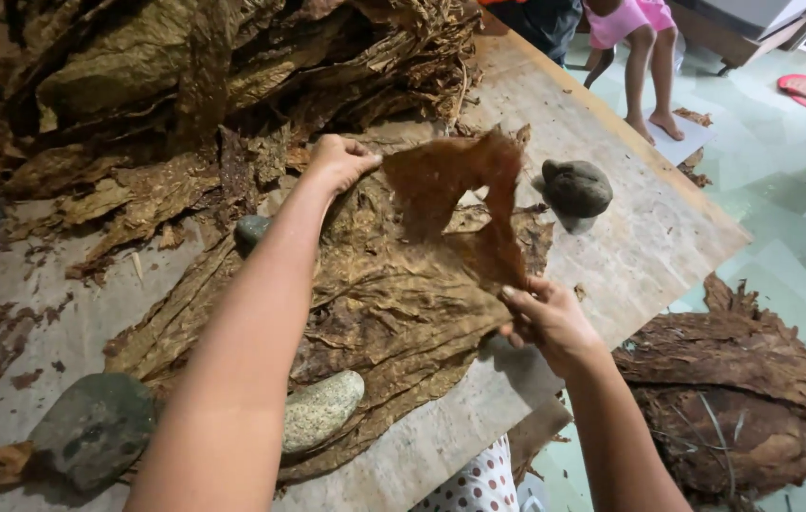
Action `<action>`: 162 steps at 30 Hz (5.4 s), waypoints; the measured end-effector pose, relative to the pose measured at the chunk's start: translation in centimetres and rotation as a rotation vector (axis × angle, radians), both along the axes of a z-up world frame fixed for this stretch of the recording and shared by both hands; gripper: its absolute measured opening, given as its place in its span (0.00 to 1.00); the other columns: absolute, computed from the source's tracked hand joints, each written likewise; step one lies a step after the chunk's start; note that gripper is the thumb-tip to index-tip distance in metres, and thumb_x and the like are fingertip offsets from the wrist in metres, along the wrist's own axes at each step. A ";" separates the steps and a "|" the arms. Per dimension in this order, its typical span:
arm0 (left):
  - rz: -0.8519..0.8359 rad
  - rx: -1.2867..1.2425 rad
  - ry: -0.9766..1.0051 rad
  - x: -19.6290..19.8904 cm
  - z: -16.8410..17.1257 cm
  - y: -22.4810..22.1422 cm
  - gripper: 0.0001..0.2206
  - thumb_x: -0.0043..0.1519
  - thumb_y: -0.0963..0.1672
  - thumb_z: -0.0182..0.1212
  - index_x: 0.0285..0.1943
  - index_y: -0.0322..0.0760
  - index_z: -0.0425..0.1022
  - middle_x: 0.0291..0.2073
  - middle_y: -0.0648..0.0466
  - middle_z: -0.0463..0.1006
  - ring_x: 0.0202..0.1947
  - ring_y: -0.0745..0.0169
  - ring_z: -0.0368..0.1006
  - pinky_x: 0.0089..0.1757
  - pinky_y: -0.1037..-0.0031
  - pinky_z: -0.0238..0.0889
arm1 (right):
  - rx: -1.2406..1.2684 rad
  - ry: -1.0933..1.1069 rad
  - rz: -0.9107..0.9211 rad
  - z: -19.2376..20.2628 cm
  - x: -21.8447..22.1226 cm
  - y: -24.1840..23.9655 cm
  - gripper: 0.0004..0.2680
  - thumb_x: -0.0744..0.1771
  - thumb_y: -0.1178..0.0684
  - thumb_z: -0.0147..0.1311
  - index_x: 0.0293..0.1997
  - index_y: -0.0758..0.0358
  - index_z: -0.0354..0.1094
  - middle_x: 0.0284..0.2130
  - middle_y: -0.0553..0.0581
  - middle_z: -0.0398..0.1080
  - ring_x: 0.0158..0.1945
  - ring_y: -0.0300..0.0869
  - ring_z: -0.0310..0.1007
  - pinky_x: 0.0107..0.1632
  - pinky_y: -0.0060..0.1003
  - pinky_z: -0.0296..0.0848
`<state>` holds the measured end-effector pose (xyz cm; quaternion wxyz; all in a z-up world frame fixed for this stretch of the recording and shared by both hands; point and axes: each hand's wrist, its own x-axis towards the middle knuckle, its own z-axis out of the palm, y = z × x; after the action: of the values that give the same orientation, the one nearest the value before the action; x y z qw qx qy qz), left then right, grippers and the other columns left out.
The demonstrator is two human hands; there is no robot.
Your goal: Flattening and smoothing dried tobacco leaves on a wooden surface using hands and stones as weights.
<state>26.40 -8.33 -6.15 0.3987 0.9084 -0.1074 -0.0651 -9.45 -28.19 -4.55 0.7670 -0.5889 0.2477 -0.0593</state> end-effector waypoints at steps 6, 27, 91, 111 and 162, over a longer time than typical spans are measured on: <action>0.020 -0.037 -0.020 -0.6 1.1 0.0 0.13 0.43 0.55 0.74 0.33 0.58 0.83 0.35 0.61 0.83 0.46 0.59 0.77 0.47 0.72 0.69 | 0.026 0.014 -0.023 -2.0 -1.7 -1.1 0.11 0.63 0.61 0.59 0.48 0.72 0.67 0.21 0.61 0.67 0.18 0.52 0.76 0.17 0.34 0.72; -0.215 0.027 0.141 -4.3 4.3 5.6 0.17 0.46 0.56 0.74 0.36 0.49 0.83 0.31 0.52 0.82 0.37 0.59 0.79 0.40 0.72 0.70 | 0.026 0.107 0.094 1.1 -2.3 5.9 0.09 0.64 0.56 0.60 0.37 0.73 0.66 0.21 0.70 0.71 0.16 0.49 0.74 0.12 0.35 0.67; -0.514 0.313 -0.626 -11.3 -2.9 -6.7 0.27 0.62 0.54 0.55 0.67 0.43 0.64 0.61 0.44 0.68 0.63 0.43 0.65 0.56 0.56 0.57 | -1.187 -0.146 -0.137 -1.3 18.8 -7.4 0.06 0.68 0.49 0.49 0.45 0.45 0.73 0.45 0.59 0.71 0.51 0.57 0.70 0.53 0.50 0.69; -0.493 0.328 -0.633 -11.3 -3.6 -6.8 0.26 0.62 0.58 0.49 0.67 0.54 0.65 0.63 0.47 0.65 0.66 0.47 0.59 0.59 0.55 0.51 | -1.402 -0.005 0.127 3.9 14.3 -6.0 0.23 0.60 0.42 0.64 0.61 0.50 0.67 0.53 0.68 0.64 0.54 0.67 0.66 0.54 0.57 0.68; 0.061 0.002 -0.642 -44.4 10.1 24.6 0.10 0.64 0.43 0.58 0.53 0.36 0.73 0.53 0.46 0.78 0.51 0.51 0.75 0.58 0.45 0.58 | -1.390 -0.268 0.822 3.2 6.7 12.9 0.18 0.71 0.46 0.38 0.67 0.64 0.56 0.60 0.73 0.61 0.60 0.66 0.60 0.56 0.56 0.59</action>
<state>-17.96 16.26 3.91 0.3453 0.8858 -0.2004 0.2364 -2.72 -15.32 -1.32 0.2106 -0.9616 -0.1751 0.0165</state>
